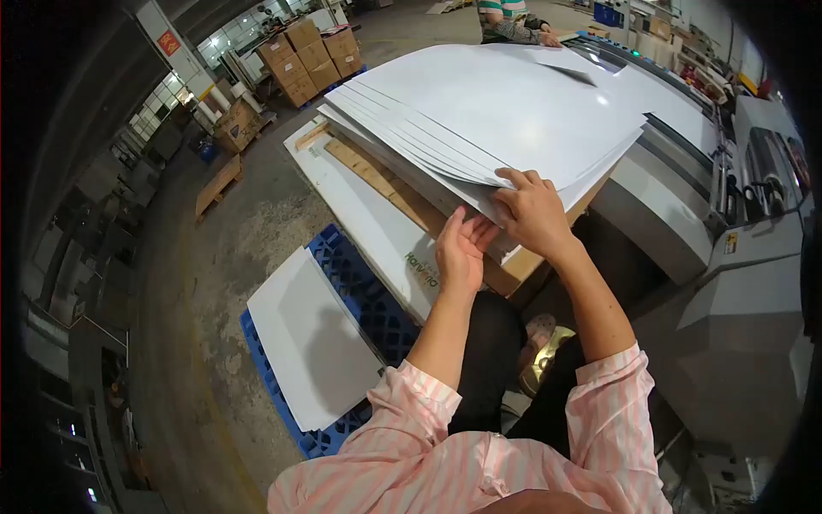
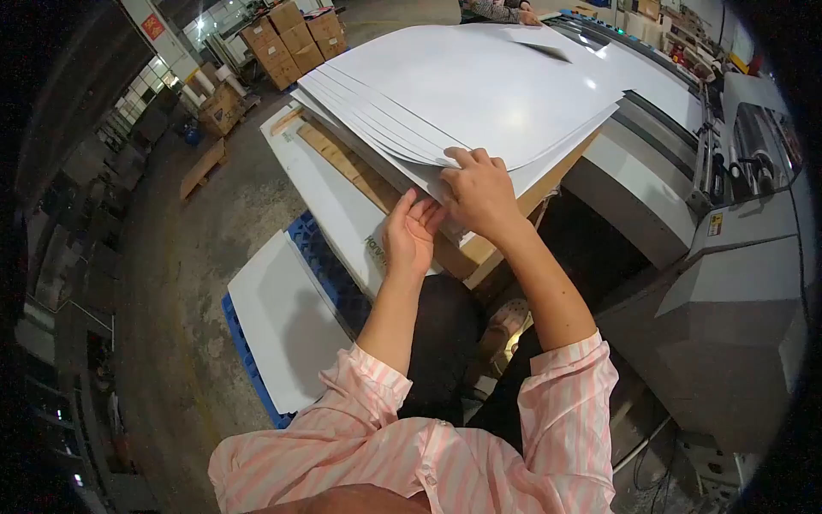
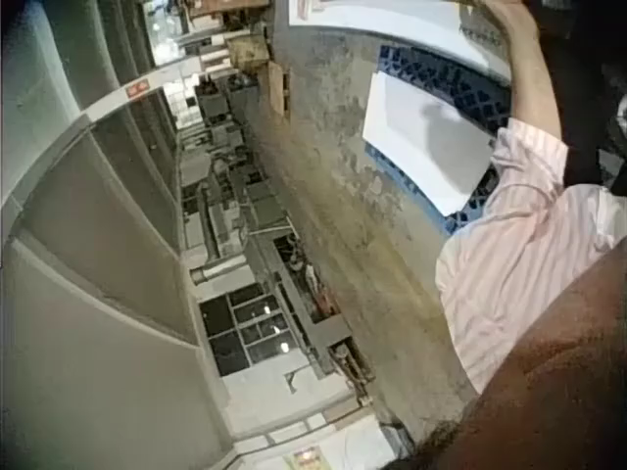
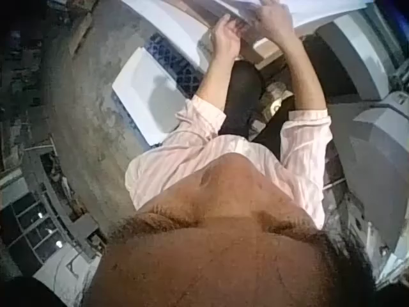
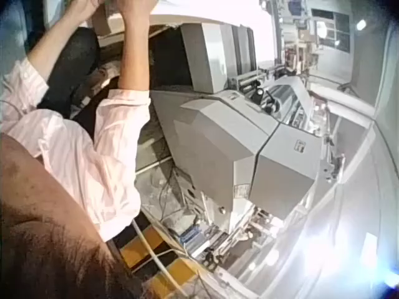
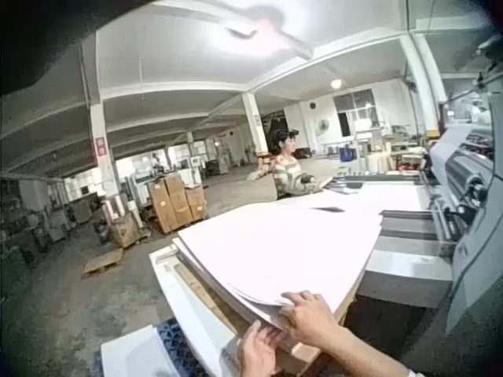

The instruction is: Inspecting and flipping through a stack of large white paper boards at an industrial machine.

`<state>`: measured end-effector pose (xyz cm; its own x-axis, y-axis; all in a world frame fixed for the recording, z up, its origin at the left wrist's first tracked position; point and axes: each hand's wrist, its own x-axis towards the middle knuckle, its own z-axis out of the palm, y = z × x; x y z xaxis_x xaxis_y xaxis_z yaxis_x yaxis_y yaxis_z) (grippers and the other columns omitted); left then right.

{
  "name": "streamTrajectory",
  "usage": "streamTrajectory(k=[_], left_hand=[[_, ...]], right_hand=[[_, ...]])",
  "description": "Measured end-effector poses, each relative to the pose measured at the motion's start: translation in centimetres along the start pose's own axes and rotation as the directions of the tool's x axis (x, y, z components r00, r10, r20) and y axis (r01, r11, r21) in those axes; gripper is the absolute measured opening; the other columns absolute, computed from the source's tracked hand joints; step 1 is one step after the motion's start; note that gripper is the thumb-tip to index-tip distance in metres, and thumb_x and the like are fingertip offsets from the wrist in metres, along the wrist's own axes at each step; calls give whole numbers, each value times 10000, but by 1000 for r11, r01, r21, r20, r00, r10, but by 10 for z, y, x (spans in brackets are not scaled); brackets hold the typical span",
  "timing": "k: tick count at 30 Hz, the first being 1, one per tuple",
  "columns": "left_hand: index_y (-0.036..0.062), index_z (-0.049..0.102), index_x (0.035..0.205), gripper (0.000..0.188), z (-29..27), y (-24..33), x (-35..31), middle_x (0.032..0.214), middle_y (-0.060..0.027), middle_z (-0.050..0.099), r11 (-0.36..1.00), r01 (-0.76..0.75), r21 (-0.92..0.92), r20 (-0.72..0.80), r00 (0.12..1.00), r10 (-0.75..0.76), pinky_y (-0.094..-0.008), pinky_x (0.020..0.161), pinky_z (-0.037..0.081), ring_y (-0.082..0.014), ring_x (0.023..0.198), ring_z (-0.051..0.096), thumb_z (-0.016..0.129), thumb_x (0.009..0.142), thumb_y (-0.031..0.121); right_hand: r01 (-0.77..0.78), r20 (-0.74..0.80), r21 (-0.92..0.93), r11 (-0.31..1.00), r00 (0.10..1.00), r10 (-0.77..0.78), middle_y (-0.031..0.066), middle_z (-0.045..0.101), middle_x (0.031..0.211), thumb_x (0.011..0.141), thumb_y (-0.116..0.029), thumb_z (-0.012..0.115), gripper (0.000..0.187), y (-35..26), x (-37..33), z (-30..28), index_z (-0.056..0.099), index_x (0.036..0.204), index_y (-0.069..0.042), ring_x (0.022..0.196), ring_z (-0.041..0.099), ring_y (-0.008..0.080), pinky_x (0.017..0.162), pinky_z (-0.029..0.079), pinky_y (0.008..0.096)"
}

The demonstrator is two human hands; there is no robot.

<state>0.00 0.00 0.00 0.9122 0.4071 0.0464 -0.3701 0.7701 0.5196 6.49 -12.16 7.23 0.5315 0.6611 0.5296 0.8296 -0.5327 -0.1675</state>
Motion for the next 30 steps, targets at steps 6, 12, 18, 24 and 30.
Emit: streamTrajectory(k=[6,12,18,24,30], left_hand=[[-2,518,1006,184,3,4,0,906,-125,617,998,16,54,-24,1000,-14,-276,662,519,-197,782,614,488,896,141],[-9,510,1074,209,9,-1,1,942,-92,598,975,-37,220,-16,999,41,-277,676,519,-170,824,601,488,891,90],[-27,439,1204,375,4,-1,4,977,-80,572,952,-5,306,-8,1000,8,-263,696,514,-154,851,588,551,859,68],[23,501,1102,262,35,-5,-6,823,-2,515,850,-181,494,-104,959,264,-190,553,396,-53,652,445,563,876,141],[49,579,812,103,15,-9,-6,698,42,485,899,-66,433,-56,993,99,-180,512,322,-38,582,409,548,874,125]], right_hand=[[-67,99,-88,994,992,76,45,585,1104,748,-320,594,269,-14,5,-8,690,818,-79,1016,503,235,850,383,369],[-250,2,25,968,968,250,52,612,1055,750,-269,597,231,-12,14,-4,691,788,-61,961,532,235,854,374,370],[181,-362,-18,983,916,-175,42,589,1084,645,-185,710,167,21,15,-8,680,786,-101,906,534,231,733,438,322],[173,-325,222,960,941,-94,58,576,1068,688,-170,671,170,35,12,20,676,840,-93,867,531,227,761,441,338],[-278,105,945,172,758,644,6,605,806,838,-280,621,234,45,23,24,667,817,-52,752,514,92,663,409,225]])
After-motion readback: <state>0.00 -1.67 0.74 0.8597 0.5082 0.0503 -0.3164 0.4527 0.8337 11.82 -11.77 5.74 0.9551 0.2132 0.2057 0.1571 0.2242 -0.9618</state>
